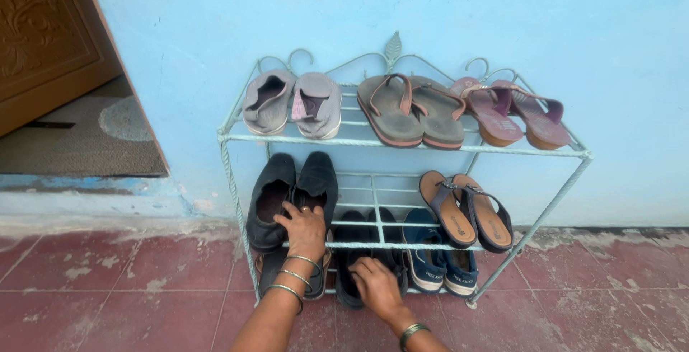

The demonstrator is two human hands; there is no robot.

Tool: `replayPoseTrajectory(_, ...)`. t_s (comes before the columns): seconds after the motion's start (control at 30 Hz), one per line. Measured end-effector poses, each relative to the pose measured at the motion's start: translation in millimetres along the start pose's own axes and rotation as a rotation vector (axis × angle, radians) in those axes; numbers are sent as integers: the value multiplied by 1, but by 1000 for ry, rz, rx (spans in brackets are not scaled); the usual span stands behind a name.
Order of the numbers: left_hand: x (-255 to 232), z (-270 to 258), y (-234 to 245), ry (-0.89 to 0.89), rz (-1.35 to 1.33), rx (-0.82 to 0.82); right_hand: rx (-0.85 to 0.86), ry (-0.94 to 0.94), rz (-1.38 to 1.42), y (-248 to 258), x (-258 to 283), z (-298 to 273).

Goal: The person rearranges multiple pairs of shoes on a two-tier metal shoe rack. They pick up shoes from the lower and upper shelves, reposition them, and place them back in an organized manner. The task involves handling flip-flops, sandals, and closed shoes.

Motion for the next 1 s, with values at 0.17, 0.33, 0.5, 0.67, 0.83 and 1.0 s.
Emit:
replayPoseTrajectory(0.17,-1,4,-6,7,-5,-18,-520,352,-119,164,39,59)
replayPoseTrajectory(0.33,-1,4,-12,22,1,-58,-713,233,-324,281,23,127)
replayPoseTrajectory(0.5,1,2,1,21,-12,4,-428,89,-199,272,-13,163)
replayPoseTrajectory(0.67,-15,-30,84,-154,-321,-225,-425,10,-166,266,-32,161)
replayPoseTrajectory(0.83,-61,-56,223,-522,-498,-1001,-387,15,-190,270,-32,158)
replayPoseTrajectory(1.0,-83,-4,265,-433,-382,-846,-357,-46,-167,267,-38,160)
Point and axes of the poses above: each hand's wrist, its own z-axis towards the middle knuckle, its own y-axis out of the back of the hand, x = y × z, the point moved 6 cm from there along z, towards the middle knuckle, and after that the axes turned 2 degrees about y, right-handed, at the moved point
